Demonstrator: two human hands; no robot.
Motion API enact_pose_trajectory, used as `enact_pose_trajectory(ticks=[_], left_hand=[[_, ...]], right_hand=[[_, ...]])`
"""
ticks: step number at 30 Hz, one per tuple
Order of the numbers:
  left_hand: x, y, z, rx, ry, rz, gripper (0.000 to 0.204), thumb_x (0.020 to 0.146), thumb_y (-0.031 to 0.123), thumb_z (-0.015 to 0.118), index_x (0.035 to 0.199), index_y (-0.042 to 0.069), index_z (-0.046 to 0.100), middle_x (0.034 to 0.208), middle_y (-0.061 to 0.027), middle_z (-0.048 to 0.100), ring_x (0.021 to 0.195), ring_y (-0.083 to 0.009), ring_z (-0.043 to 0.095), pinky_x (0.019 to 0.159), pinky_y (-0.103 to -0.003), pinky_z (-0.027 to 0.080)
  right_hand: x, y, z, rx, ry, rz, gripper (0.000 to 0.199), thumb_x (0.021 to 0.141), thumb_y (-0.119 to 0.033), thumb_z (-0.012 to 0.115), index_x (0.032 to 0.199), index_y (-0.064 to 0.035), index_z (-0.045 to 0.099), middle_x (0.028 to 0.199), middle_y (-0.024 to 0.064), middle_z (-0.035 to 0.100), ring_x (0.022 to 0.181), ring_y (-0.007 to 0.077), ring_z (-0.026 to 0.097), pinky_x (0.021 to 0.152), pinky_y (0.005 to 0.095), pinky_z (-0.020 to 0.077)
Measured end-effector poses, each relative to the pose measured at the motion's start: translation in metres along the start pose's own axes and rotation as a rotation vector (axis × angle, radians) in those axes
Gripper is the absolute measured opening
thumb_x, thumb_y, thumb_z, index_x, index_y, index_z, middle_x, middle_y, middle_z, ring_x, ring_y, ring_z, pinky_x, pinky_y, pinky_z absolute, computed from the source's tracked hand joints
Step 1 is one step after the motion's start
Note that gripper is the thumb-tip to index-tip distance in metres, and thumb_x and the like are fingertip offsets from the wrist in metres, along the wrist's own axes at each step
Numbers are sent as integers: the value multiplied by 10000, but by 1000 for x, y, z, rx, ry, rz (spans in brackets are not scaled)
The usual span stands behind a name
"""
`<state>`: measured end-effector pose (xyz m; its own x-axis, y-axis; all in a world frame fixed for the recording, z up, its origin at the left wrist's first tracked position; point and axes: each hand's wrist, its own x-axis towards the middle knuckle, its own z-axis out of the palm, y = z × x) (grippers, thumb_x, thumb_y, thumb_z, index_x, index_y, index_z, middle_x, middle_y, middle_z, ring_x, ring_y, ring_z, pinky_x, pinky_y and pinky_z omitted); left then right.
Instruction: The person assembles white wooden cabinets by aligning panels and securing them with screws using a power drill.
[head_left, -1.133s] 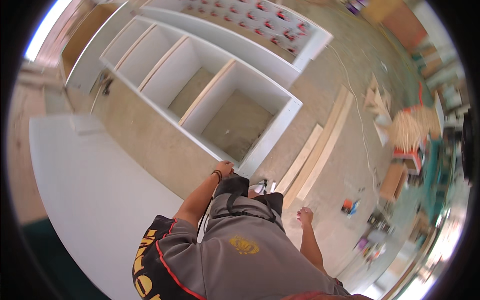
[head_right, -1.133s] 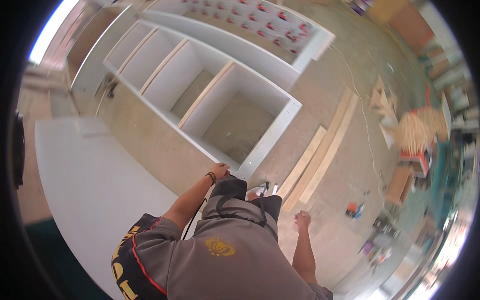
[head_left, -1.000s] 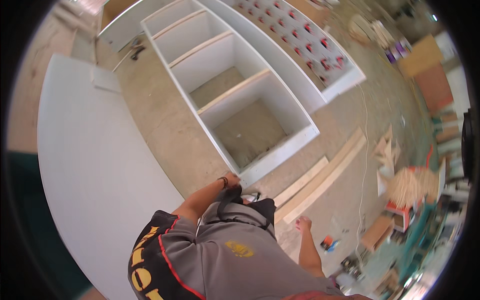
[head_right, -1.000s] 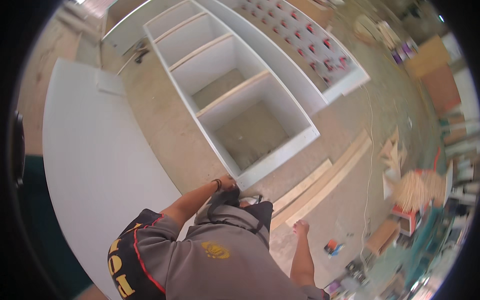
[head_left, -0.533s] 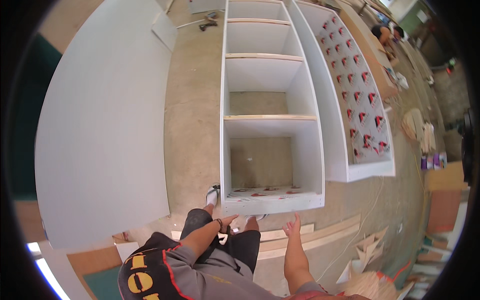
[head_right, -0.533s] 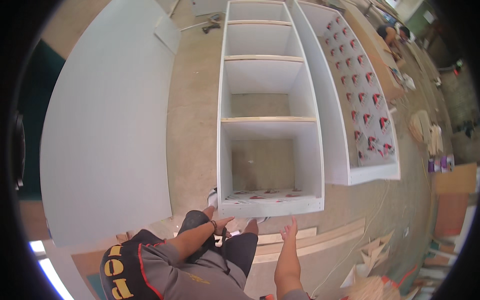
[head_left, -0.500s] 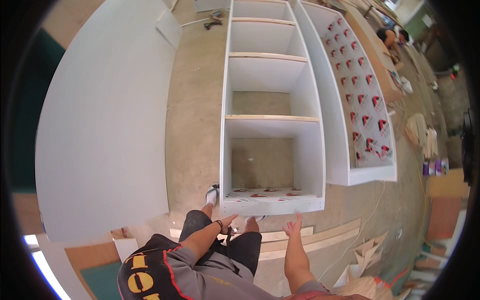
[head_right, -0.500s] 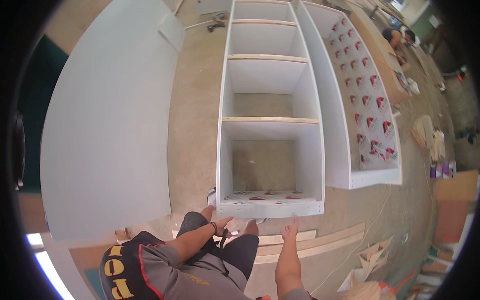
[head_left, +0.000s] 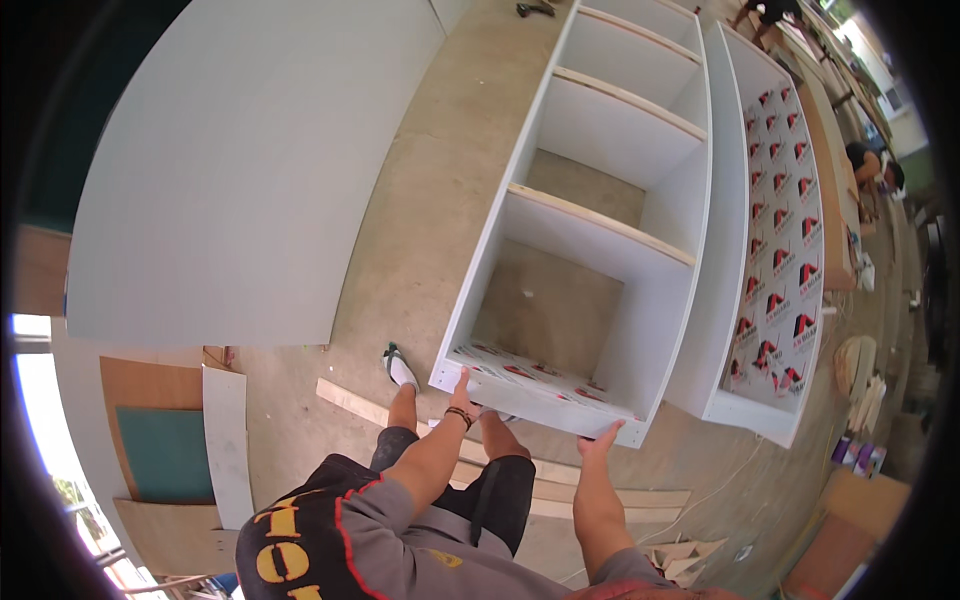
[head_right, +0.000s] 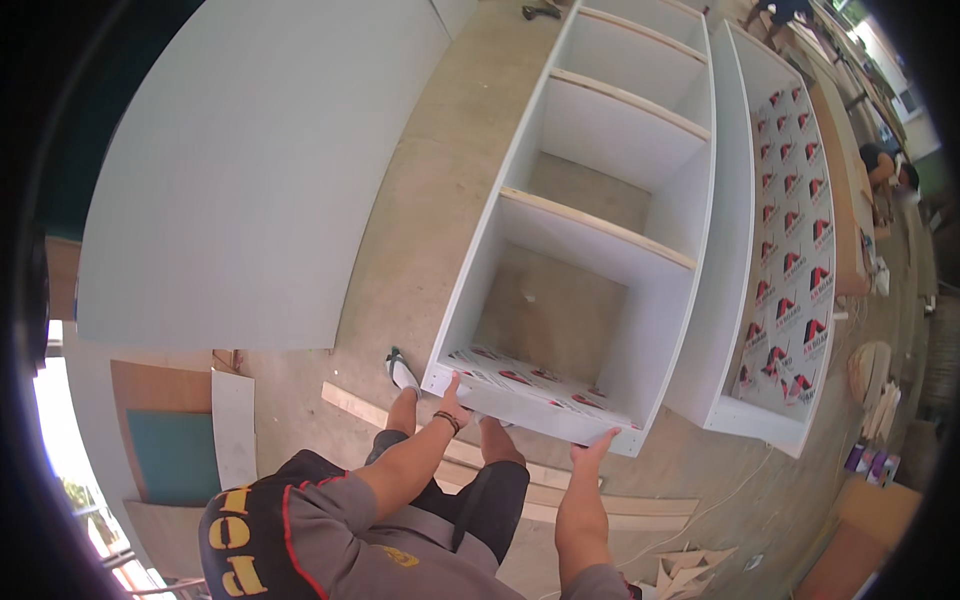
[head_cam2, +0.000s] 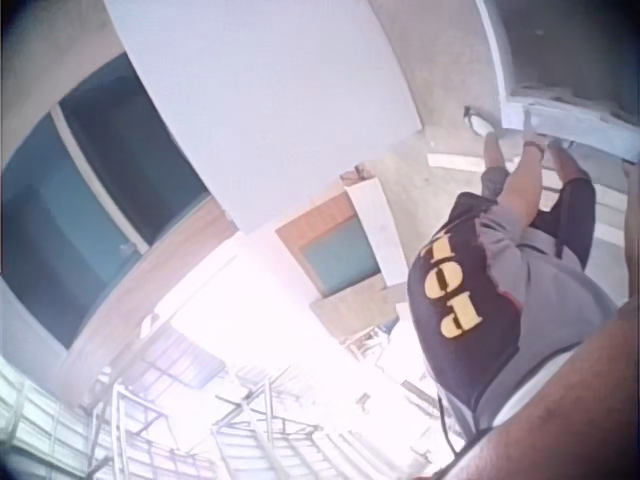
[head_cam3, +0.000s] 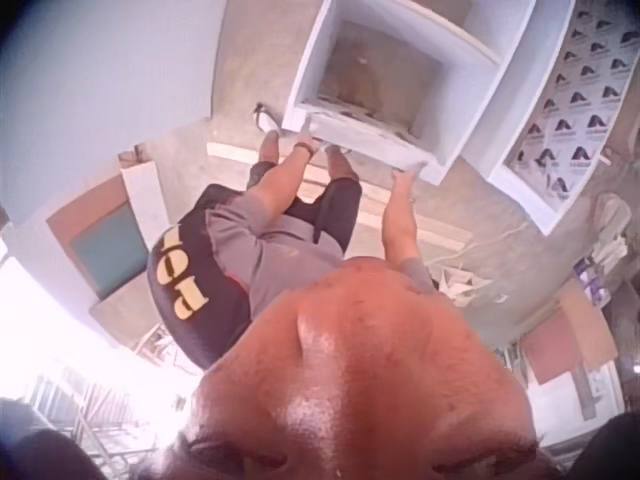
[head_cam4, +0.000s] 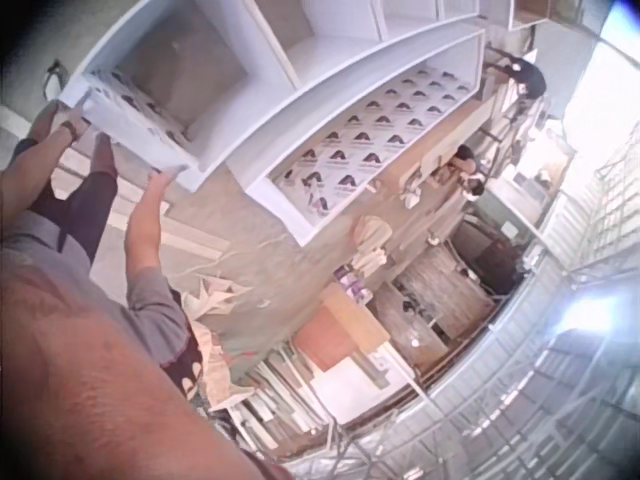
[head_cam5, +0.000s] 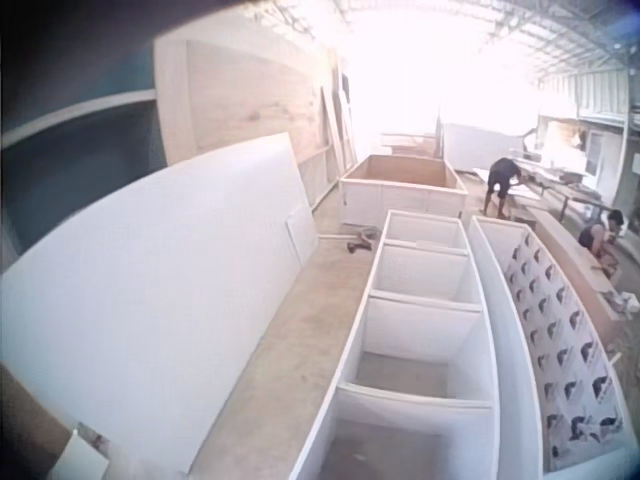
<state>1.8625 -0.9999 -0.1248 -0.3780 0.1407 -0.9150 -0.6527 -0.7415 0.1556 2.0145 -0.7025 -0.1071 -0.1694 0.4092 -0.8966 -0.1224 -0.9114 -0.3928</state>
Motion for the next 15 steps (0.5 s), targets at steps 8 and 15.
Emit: enact_pose_trajectory(ticks=[8, 15], left_hand=[[68, -9, -63, 156, 45, 38, 872, 704, 715, 697, 1269, 65, 558, 1084, -28, 581, 834, -184, 508, 656, -346, 443], [14, 64, -12, 465, 354, 142, 1014, 604, 758, 745, 1203, -47, 598, 1076, -138, 655, 832, -217, 617, 615, -336, 489]], right_hand=[[-3, 5, 7, -33, -172, 67, 688, 890, -689, 455, 1349, -177, 481, 1360, 55, 531, 1246, 318, 487, 1041, 531, 397], [-20, 42, 25, -84, -53, 35, 689, 923, -684, 373, 1366, -164, 458, 1379, 57, 511, 1252, 318, 477, 1061, 522, 375]])
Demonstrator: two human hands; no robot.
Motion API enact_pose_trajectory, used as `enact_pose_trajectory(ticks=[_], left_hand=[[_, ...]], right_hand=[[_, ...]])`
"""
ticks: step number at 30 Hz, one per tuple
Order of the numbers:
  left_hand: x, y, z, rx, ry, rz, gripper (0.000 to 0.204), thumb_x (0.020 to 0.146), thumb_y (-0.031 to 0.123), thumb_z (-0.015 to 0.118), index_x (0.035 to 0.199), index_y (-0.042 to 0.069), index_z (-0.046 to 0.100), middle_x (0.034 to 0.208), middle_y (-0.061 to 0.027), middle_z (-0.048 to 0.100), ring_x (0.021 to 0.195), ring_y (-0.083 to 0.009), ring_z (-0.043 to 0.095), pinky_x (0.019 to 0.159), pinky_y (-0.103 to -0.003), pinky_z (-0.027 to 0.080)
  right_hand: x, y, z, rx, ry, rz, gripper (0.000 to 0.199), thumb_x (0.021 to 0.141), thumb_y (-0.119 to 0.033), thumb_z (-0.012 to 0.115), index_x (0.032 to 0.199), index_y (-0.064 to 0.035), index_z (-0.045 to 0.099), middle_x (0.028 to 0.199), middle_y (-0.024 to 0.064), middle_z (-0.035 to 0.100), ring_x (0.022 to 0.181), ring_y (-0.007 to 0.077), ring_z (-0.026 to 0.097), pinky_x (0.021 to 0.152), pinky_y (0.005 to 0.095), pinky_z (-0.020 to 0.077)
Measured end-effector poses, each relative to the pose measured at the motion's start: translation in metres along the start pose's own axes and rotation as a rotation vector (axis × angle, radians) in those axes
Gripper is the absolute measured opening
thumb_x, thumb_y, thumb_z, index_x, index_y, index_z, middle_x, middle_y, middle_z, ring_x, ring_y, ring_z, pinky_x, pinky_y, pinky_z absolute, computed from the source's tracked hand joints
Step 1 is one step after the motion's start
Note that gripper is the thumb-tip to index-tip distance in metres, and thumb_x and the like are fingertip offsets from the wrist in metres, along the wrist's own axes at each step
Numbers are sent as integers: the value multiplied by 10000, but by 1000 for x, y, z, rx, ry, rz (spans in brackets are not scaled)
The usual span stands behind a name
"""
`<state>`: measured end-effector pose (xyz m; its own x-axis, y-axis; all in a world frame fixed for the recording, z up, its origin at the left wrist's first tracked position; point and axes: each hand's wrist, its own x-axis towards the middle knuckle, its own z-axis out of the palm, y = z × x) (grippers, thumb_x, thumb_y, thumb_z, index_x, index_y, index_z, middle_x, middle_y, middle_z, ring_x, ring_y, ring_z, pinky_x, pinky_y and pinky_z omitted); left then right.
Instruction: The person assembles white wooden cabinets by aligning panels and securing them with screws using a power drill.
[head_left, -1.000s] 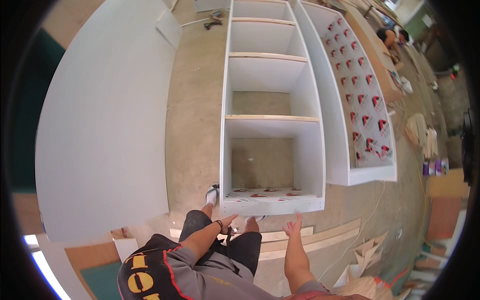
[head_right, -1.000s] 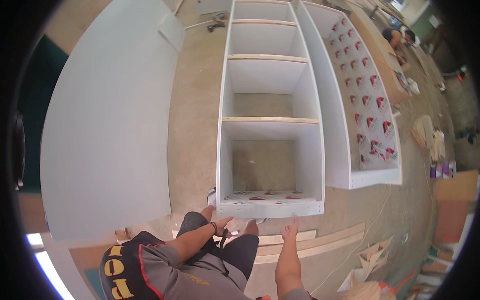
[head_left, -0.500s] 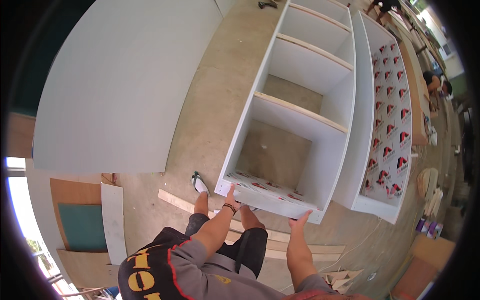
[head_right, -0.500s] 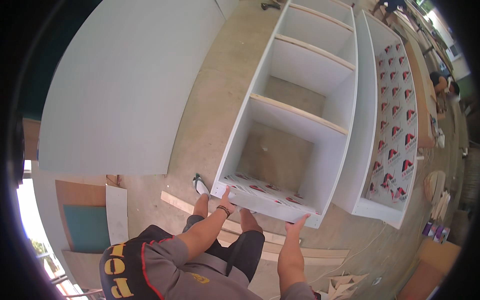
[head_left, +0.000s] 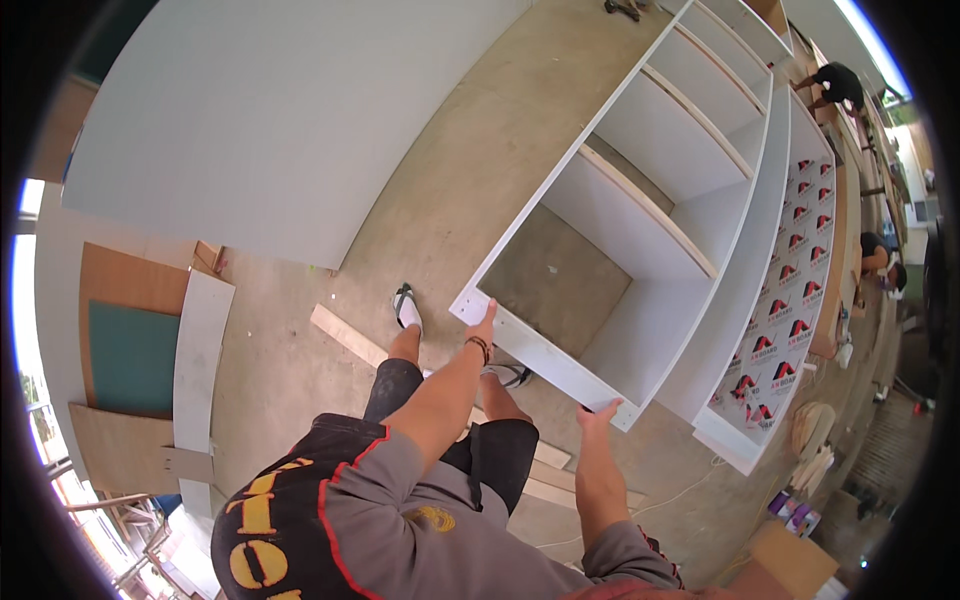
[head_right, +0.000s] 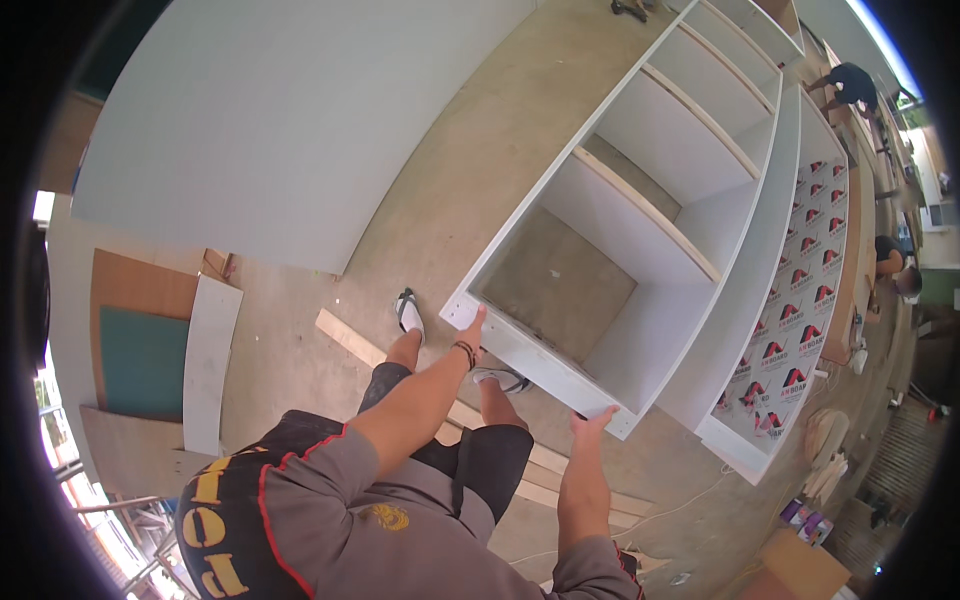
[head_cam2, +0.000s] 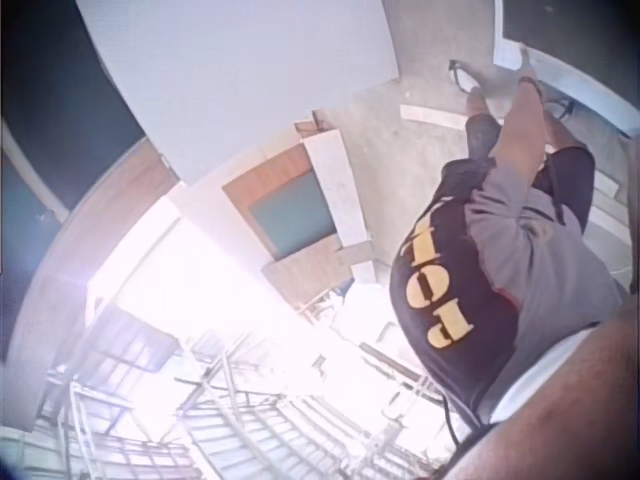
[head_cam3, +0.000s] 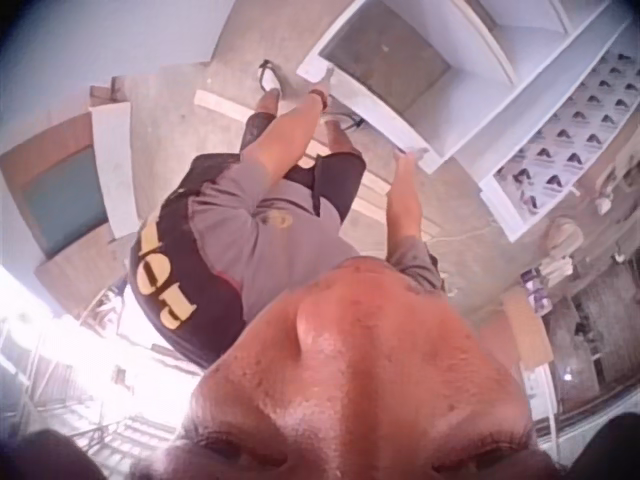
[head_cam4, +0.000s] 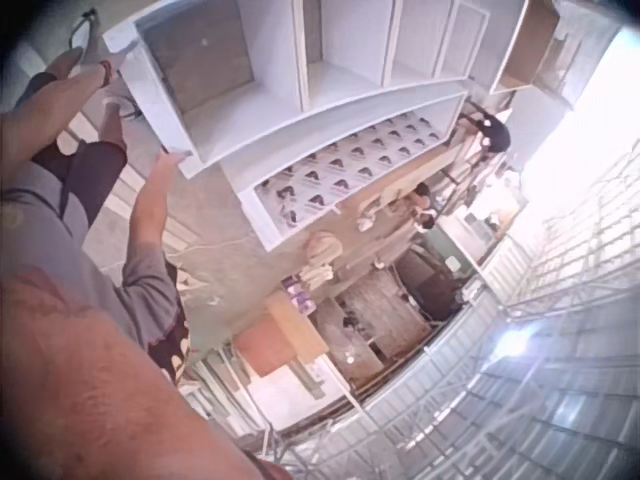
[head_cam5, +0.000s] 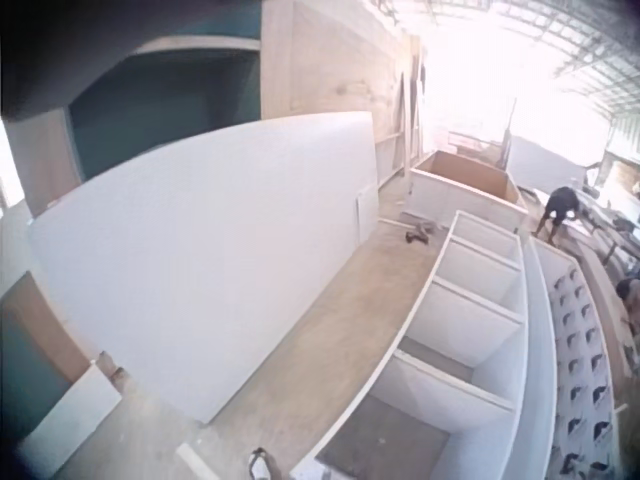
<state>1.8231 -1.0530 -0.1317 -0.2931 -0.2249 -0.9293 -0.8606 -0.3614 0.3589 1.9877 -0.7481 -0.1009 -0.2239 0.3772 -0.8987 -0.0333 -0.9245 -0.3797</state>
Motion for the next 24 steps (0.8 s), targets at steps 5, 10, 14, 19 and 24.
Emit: enact_pose_trajectory(ticks=[5, 10, 14, 19, 24], left_hand=[[-15, 84, -25, 149, 4, -3, 1035, 607, 743, 753, 1241, -56, 577, 1122, -164, 653, 913, -250, 647, 683, -367, 536], [50, 129, -55, 260, 67, 181, 877, 635, 851, 616, 1038, 75, 667, 827, -80, 657, 517, -163, 539, 415, -290, 348], [129, 175, -95, 171, 14, 182, 849, 728, 725, 668, 1218, 37, 580, 1101, -134, 661, 875, -242, 687, 685, -385, 576], [162, 234, -121, 252, -57, 142, 1065, 637, 795, 675, 1288, -40, 555, 1211, -165, 617, 987, -263, 623, 803, -383, 509], [224, 261, -132, 259, -97, 123, 943, 637, 827, 644, 1149, 35, 650, 900, -82, 649, 599, -179, 537, 513, -332, 427]], right_hand=[[-12, 45, 26, 18, -27, 9, 678, 903, -692, 418, 1335, -174, 482, 1344, 51, 532, 1221, 307, 501, 1022, 515, 418], [-44, 110, 82, 35, 36, 39, 687, 921, -695, 358, 1356, -174, 464, 1346, 49, 532, 1246, 307, 489, 1042, 526, 389], [-49, 171, 121, 9, -29, 74, 683, 894, -703, 408, 1350, -197, 466, 1368, 26, 502, 1254, 286, 461, 1039, 516, 384], [-45, 237, 142, 89, 6, 80, 687, 894, -708, 391, 1345, -198, 476, 1379, 23, 490, 1267, 283, 445, 1043, 530, 371], [-41, 283, 164, 126, -12, 69, 701, 896, -712, 392, 1353, -187, 471, 1371, 37, 501, 1255, 292, 464, 1033, 524, 389]])
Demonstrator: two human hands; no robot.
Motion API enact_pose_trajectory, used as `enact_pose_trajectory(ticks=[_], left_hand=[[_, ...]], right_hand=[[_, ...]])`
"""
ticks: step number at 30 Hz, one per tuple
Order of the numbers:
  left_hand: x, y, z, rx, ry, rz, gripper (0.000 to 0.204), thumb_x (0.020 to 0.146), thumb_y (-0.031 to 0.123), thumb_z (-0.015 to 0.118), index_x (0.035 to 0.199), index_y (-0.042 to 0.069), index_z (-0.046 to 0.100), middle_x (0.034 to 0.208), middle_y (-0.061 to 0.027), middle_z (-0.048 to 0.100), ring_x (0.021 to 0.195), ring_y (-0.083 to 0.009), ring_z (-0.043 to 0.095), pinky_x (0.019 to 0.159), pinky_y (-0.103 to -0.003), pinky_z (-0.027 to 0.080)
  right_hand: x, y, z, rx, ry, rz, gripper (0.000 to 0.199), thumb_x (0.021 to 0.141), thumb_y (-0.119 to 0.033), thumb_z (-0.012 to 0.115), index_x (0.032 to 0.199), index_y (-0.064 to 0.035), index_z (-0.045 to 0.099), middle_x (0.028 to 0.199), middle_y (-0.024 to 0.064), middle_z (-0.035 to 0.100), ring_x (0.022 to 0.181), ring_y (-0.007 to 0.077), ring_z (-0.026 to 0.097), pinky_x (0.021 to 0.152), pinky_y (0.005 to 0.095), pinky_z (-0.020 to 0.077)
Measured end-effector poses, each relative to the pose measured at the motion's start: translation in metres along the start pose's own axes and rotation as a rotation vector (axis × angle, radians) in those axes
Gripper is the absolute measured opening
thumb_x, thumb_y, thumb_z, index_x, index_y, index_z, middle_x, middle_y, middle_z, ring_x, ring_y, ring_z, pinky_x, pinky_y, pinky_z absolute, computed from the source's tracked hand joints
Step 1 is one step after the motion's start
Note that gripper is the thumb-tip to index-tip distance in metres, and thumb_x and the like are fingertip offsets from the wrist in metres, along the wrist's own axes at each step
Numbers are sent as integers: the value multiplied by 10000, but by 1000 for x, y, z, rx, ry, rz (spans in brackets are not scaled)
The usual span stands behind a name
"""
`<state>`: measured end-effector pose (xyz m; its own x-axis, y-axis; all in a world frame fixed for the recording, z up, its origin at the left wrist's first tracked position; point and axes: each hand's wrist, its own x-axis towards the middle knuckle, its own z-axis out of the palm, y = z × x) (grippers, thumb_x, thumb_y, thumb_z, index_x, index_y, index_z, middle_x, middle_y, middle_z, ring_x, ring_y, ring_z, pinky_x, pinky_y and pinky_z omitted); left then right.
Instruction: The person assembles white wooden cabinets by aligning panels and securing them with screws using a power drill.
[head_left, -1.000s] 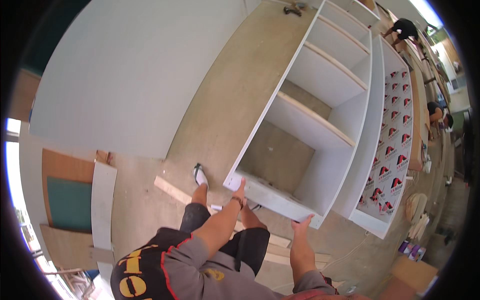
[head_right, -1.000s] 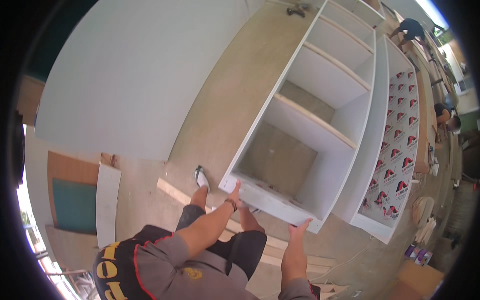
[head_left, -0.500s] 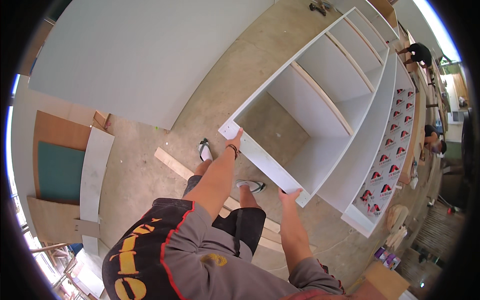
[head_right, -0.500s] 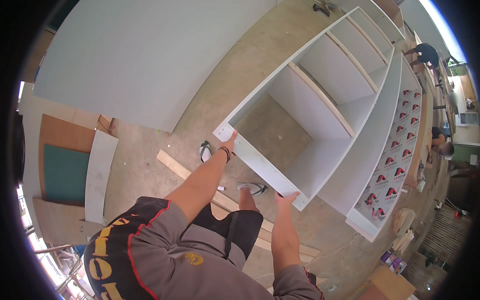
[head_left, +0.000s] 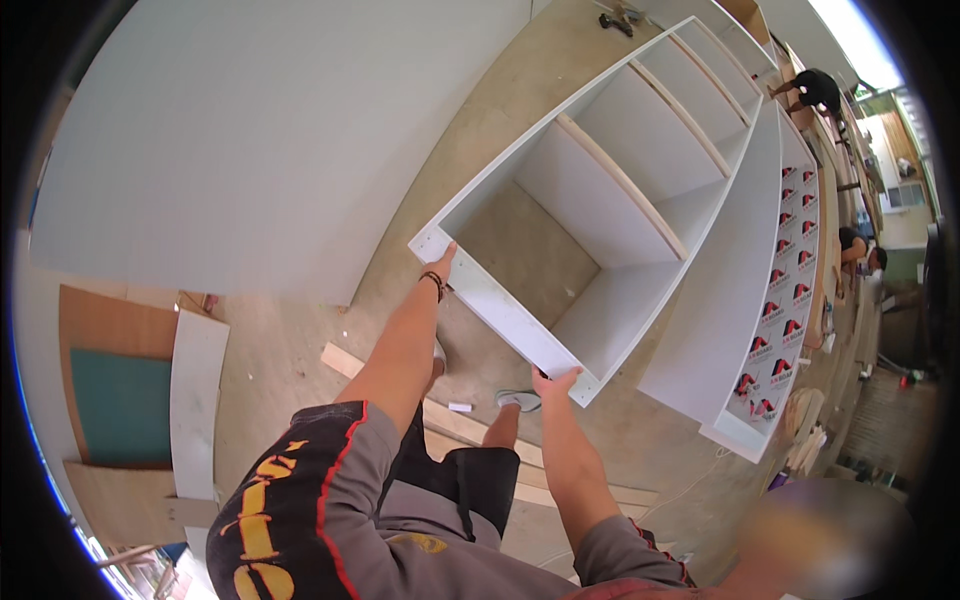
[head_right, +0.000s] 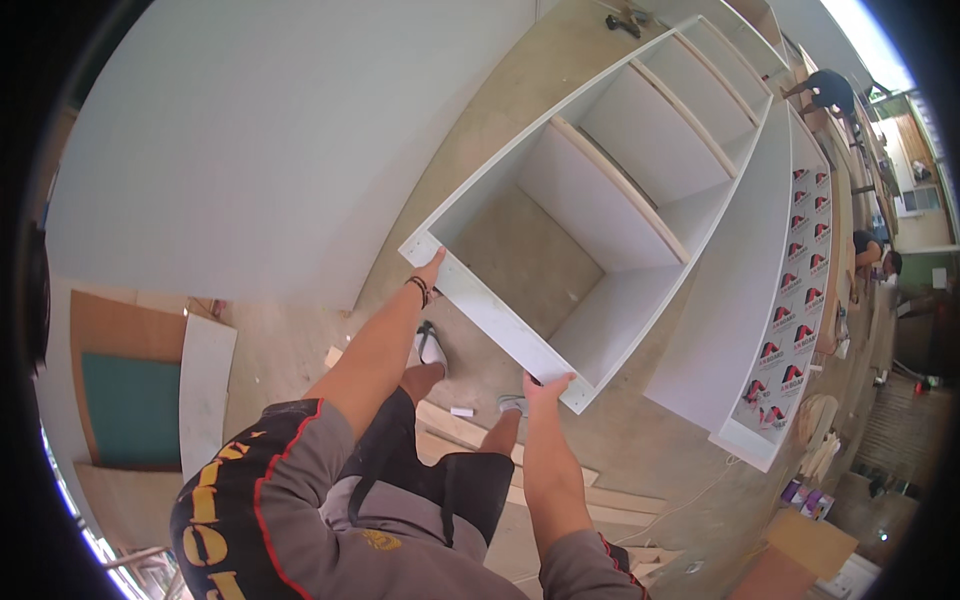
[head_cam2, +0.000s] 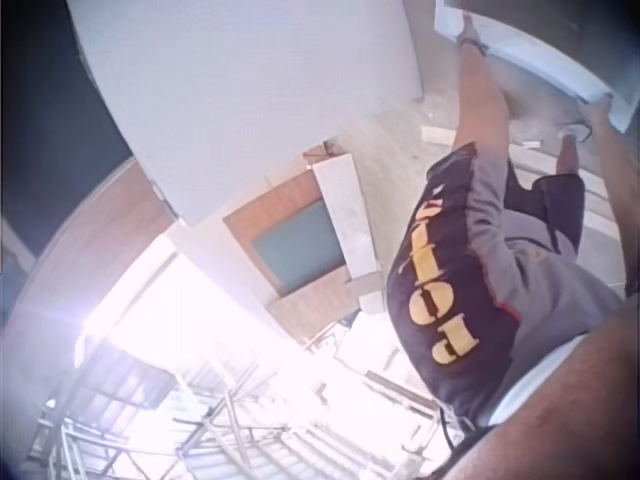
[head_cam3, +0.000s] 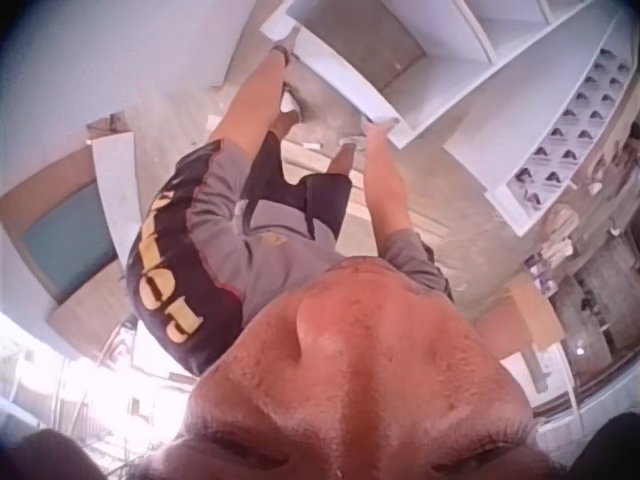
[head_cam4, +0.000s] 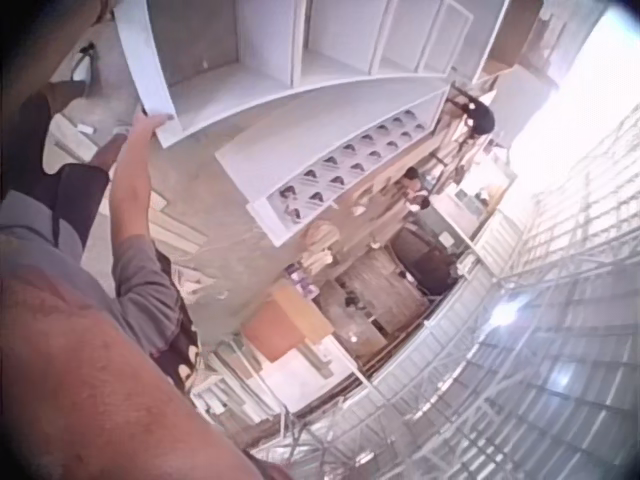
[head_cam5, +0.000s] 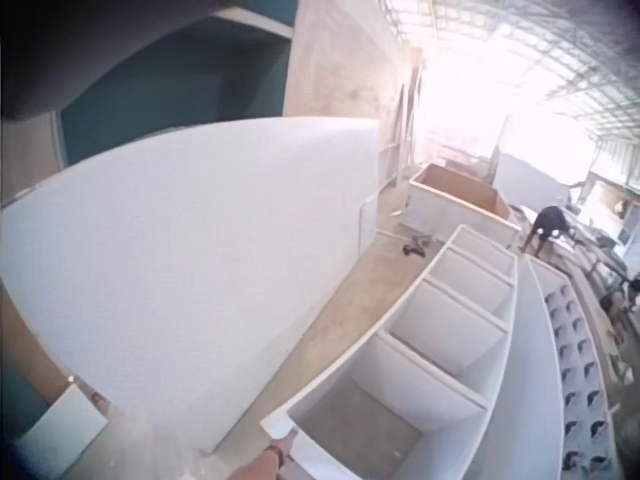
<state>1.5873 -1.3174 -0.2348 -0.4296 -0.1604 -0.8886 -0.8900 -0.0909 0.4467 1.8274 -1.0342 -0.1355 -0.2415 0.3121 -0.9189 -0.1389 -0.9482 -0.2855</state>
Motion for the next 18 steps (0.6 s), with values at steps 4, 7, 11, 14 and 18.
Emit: enact_pose_trajectory(ticks=[4, 7, 11, 14, 18], left_hand=[[50, 9, -47, -115, -43, 75, 859, 637, 838, 631, 1058, 91, 674, 732, -25, 609, 469, -137, 447, 411, -296, 345], [49, 11, -41, -185, -113, 53, 854, 670, 745, 703, 1178, 65, 613, 936, -70, 657, 680, -185, 610, 544, -337, 494], [6, 17, -25, -342, -228, -87, 665, 845, 538, 676, 1318, 109, 492, 1273, -117, 600, 1117, -313, 614, 934, -518, 516], [3, 23, -36, -402, -292, -50, 766, 804, 526, 734, 1328, 25, 487, 1222, -127, 610, 1024, -314, 642, 862, -508, 547], [-19, 23, -34, -424, -373, -68, 671, 883, 562, 607, 1333, 78, 494, 1262, -120, 592, 1144, -302, 582, 963, -499, 492]], right_hand=[[-3, 46, 28, 21, -37, 44, 707, 890, -717, 402, 1347, -182, 475, 1361, 43, 508, 1242, 301, 475, 1020, 524, 404], [-6, 51, 29, 56, 2, -6, 690, 885, -705, 431, 1334, -183, 479, 1344, 45, 513, 1239, 308, 470, 1021, 532, 401], [-3, 39, 15, 156, 88, -24, 671, 886, -670, 485, 1341, -178, 460, 1339, 75, 505, 1250, 332, 455, 1036, 558, 384], [6, 39, 13, 216, 59, 25, 668, 883, -589, 576, 1351, -133, 440, 1342, 135, 485, 1256, 359, 442, 1043, 575, 374], [2, 12, -5, -120, 214, 260, 703, 843, -521, 673, 1342, -81, 443, 1307, 190, 487, 1244, 374, 462, 969, 588, 438]])
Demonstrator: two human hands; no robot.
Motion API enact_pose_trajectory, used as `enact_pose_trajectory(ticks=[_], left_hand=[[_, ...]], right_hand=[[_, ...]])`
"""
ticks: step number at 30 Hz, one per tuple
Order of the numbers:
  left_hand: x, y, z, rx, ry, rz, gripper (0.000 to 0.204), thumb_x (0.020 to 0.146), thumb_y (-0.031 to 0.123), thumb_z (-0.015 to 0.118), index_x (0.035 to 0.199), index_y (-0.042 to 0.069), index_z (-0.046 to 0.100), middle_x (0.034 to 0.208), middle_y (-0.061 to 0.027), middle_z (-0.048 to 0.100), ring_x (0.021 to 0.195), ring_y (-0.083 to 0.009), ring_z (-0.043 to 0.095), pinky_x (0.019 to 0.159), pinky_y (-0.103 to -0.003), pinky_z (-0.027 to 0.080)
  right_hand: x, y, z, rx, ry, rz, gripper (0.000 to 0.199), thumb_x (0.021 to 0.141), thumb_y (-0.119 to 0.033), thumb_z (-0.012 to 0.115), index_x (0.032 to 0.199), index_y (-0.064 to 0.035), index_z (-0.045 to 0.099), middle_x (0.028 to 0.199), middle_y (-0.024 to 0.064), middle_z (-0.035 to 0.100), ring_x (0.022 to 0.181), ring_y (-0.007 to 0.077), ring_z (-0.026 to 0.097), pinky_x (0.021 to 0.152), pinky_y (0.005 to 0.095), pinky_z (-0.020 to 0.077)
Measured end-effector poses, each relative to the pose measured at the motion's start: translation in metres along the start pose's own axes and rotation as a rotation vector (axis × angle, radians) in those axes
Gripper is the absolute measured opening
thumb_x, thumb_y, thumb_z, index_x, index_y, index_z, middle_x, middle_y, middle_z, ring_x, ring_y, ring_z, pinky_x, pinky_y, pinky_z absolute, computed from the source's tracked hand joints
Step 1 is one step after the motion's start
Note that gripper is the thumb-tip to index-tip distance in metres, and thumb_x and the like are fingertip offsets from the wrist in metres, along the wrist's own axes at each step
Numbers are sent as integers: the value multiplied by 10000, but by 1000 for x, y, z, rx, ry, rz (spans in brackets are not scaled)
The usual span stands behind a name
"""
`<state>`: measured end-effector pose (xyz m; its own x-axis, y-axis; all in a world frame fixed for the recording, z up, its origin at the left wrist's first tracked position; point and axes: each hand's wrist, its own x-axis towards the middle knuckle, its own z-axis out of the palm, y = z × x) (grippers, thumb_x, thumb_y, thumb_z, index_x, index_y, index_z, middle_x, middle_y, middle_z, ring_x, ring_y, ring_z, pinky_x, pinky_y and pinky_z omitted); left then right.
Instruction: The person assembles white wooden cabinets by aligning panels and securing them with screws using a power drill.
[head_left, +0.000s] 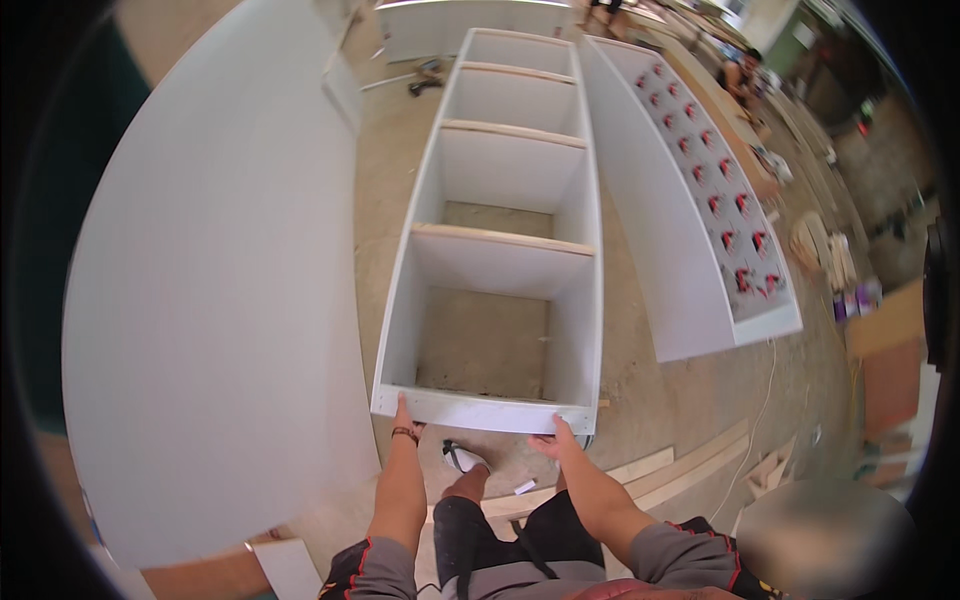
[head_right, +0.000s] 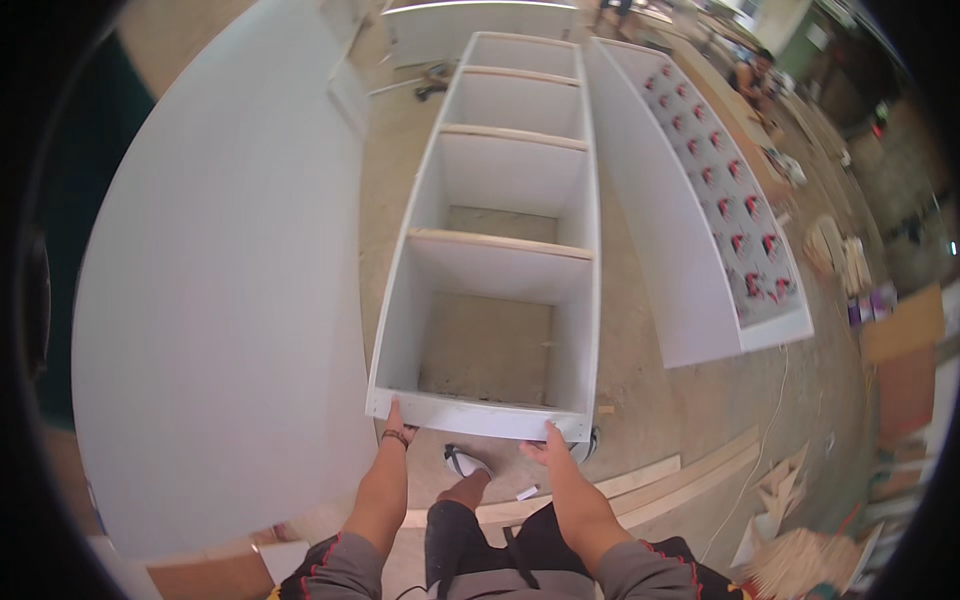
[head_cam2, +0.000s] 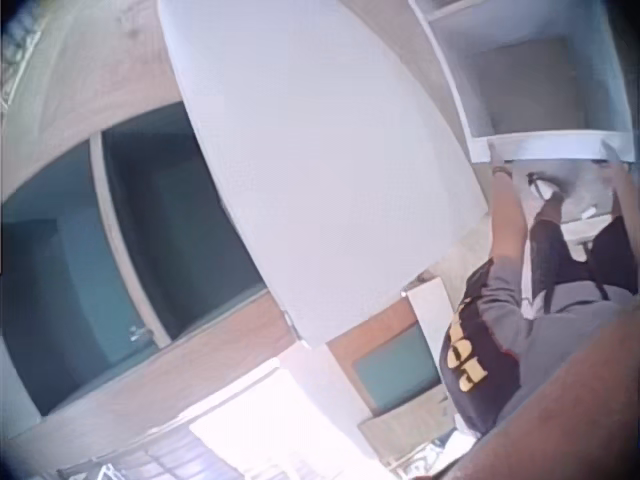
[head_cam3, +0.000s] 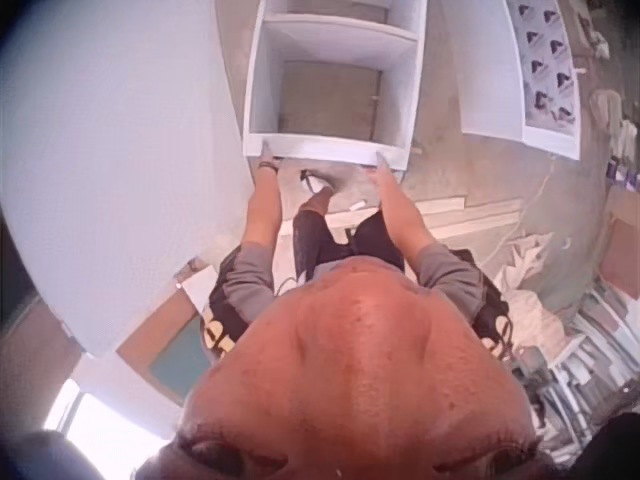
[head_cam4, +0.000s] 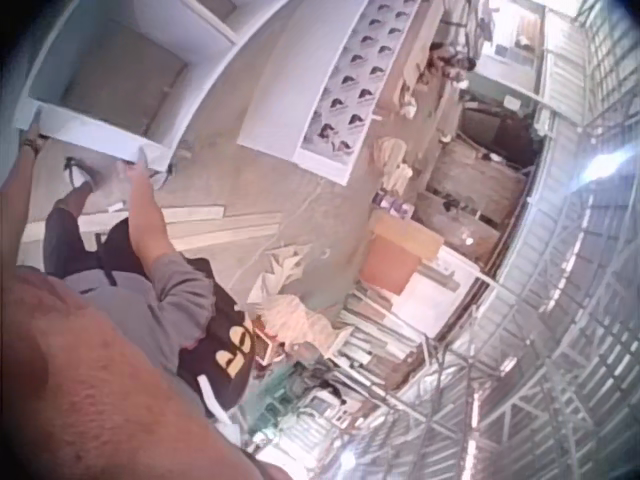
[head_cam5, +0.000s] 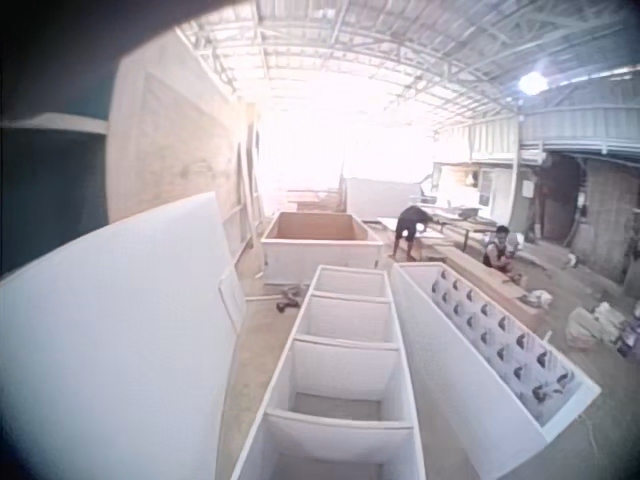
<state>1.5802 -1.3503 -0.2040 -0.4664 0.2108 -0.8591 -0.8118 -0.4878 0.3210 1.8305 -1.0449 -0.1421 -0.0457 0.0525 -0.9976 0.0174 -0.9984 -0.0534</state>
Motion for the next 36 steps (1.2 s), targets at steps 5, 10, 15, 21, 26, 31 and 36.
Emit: enact_pose_trajectory(ticks=[5, 10, 15, 21, 26, 31, 36], left_hand=[[-67, 1, -11, 414, 430, -43, 825, 865, 621, 582, 1390, 16, 389, 1290, -179, 557, 1171, -332, 551, 913, -470, 491], [-148, -63, -5, 743, 389, 67, 593, 919, 483, 560, 1234, -15, 497, 1060, -189, 636, 902, -331, 656, 737, -452, 536], [-214, -175, 35, 1302, 301, -218, 517, 929, 453, 553, 1216, 23, 549, 1101, -158, 661, 986, -277, 665, 773, -447, 539], [-235, -296, 124, 1713, -46, -502, 500, 927, 426, 586, 1237, 36, 567, 1117, -119, 680, 955, -182, 672, 777, -349, 545], [-219, -330, 230, 1896, -235, 3, 455, 906, 433, 627, 1104, 24, 650, 937, -93, 723, 820, -164, 696, 642, -296, 554], [-187, -355, 338, 1929, -394, 229, 409, 902, 403, 638, 1054, 25, 671, 895, -91, 727, 788, -153, 702, 622, -283, 556], [-141, -349, 393, 1793, -252, 194, 413, 853, 403, 653, 994, 18, 701, 822, -100, 731, 783, -183, 714, 768, -338, 547]], right_hand=[[-64, -25, -32, -836, -87, -250, 557, 847, -395, 706, 1229, -26, 539, 1139, 187, 604, 1016, 298, 617, 787, 467, 566], [-97, -94, -135, -1311, -124, -683, 365, 841, -350, 697, 1004, -25, 663, 750, 81, 665, 622, 173, 631, 560, 328, 558], [-81, -204, -288, -1449, -13, -804, 317, 839, -316, 680, 943, -17, 685, 706, 77, 673, 568, 164, 631, 522, 308, 541], [-121, -319, -479, -1006, 373, -521, 227, 839, -232, 633, 922, -24, 673, 770, 103, 685, 635, 198, 653, 536, 381, 542], [-149, -365, -533, -645, 598, -418, 190, 863, -192, 594, 947, -31, 651, 754, 115, 667, 633, 232, 638, 563, 404, 550], [-118, -371, -522, -481, 439, -323, 251, 891, -219, 605, 1077, -50, 613, 866, 123, 674, 731, 251, 655, 662, 467, 564], [-102, -404, -404, -793, 215, -300, 261, 874, -232, 644, 1051, -42, 618, 858, 115, 675, 718, 233, 660, 643, 438, 563]])
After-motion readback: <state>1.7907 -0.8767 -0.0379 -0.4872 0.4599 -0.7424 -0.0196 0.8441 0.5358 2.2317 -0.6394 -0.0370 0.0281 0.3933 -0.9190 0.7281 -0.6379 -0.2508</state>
